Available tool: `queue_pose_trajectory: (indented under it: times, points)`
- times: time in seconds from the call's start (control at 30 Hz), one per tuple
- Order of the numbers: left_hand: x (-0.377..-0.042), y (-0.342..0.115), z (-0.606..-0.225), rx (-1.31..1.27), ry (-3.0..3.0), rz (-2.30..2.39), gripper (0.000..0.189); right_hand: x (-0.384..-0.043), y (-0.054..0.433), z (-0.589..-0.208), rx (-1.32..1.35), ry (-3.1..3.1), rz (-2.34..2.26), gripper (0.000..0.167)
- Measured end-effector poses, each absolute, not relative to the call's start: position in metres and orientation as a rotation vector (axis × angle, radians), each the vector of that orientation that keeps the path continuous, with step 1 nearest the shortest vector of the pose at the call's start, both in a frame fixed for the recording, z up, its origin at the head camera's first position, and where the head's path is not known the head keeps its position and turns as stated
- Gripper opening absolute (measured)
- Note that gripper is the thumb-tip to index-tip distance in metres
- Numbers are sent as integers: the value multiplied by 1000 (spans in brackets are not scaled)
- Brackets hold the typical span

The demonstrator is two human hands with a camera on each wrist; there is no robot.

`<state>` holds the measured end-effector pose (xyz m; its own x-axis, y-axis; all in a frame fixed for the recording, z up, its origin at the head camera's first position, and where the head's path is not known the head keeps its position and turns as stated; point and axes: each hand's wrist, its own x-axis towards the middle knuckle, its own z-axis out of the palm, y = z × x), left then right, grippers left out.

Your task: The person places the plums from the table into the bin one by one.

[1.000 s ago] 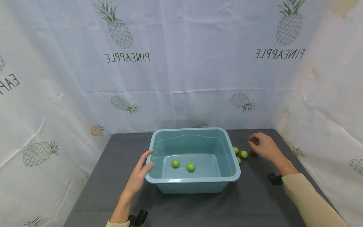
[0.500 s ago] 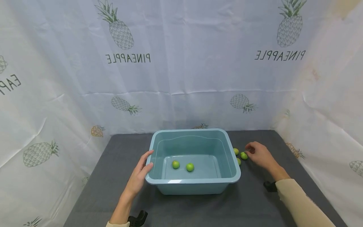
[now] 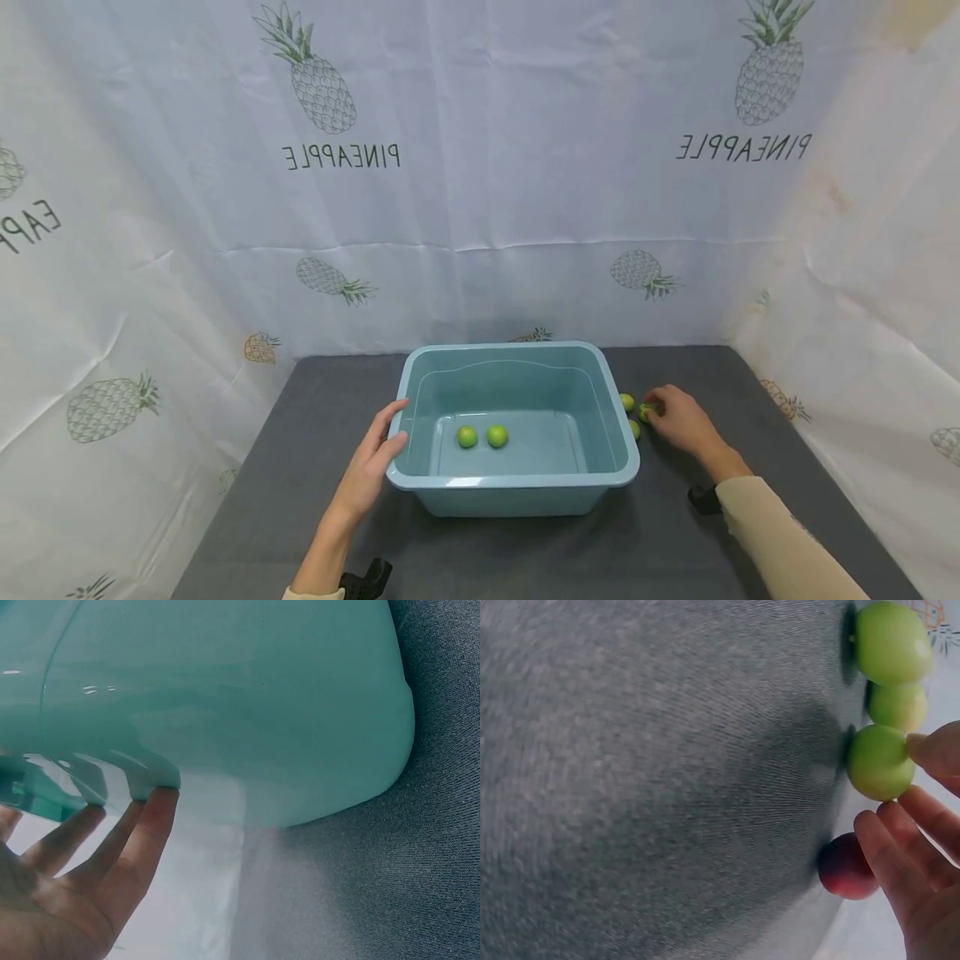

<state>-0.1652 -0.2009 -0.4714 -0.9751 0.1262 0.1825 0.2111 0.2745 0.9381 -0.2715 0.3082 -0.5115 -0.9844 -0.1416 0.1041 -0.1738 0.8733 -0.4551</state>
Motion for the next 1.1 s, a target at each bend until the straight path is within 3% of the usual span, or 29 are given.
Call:
queue_pose_trajectory:
  times: [1.1]
  points:
    - [-164,-198,-470,-309,-2450,-1802,47,-271,307,-527,363,-2914,732,29]
